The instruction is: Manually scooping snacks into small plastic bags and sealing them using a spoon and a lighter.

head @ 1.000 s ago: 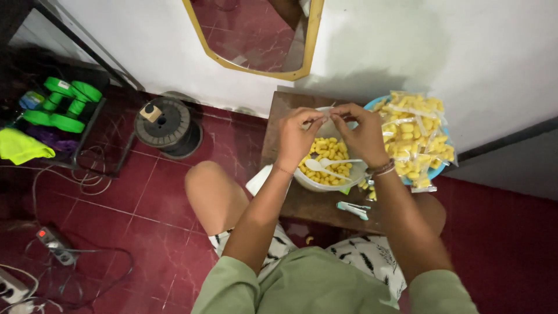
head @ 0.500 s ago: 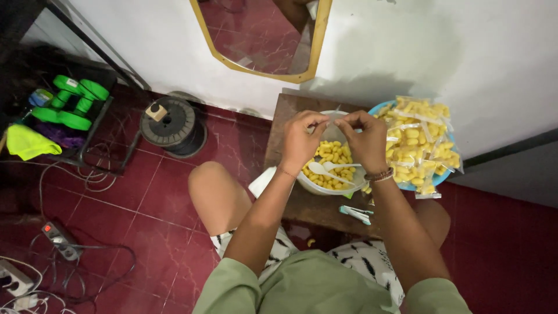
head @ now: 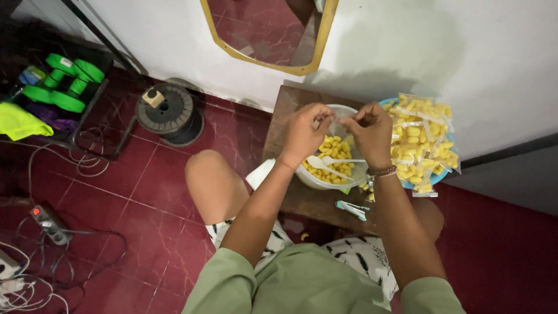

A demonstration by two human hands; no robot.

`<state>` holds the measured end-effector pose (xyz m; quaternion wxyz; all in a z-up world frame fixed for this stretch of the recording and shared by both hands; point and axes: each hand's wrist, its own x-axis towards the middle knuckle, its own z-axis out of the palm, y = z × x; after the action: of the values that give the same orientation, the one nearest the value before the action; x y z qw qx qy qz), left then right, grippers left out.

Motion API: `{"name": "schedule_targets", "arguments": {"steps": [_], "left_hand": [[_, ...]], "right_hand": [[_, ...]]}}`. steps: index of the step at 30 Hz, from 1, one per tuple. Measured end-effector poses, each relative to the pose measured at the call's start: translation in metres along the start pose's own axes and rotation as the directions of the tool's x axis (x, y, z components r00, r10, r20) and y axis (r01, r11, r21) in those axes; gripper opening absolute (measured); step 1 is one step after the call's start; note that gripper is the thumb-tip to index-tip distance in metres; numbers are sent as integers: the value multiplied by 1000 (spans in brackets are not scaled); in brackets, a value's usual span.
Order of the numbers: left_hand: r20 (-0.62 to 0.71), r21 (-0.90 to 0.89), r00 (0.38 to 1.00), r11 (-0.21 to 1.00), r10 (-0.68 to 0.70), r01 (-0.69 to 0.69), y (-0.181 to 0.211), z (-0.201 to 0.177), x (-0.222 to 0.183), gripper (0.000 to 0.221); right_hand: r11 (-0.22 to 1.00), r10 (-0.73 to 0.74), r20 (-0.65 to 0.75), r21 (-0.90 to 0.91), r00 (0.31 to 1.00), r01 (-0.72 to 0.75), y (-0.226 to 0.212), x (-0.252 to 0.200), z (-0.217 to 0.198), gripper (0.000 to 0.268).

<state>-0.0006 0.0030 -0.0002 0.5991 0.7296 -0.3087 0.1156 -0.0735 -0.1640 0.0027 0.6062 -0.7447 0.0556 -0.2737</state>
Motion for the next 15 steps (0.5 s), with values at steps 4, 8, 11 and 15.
{"name": "schedule_targets", "arguments": {"steps": [4,8,11,15], "left_hand": [[-57,-15,998,1000,-5,4,-6,4,0,16],[-88,-63,996,998,5,-11,-4,1,1,17],[-105,-87,994,996,18,-27,-4,1,3,12],[-116,-120,993,992,19,-33,-3,0,4,11]], "right_hand": [[999,47,33,-14,998,-47,6,3,-4,21],[883,208,251,-464,945,-72,6,5,-10,23],[612,422,525,-766,739,195,20,0,-6,23],[444,643,637,-762,424,472,23,-5,11,29]]}}
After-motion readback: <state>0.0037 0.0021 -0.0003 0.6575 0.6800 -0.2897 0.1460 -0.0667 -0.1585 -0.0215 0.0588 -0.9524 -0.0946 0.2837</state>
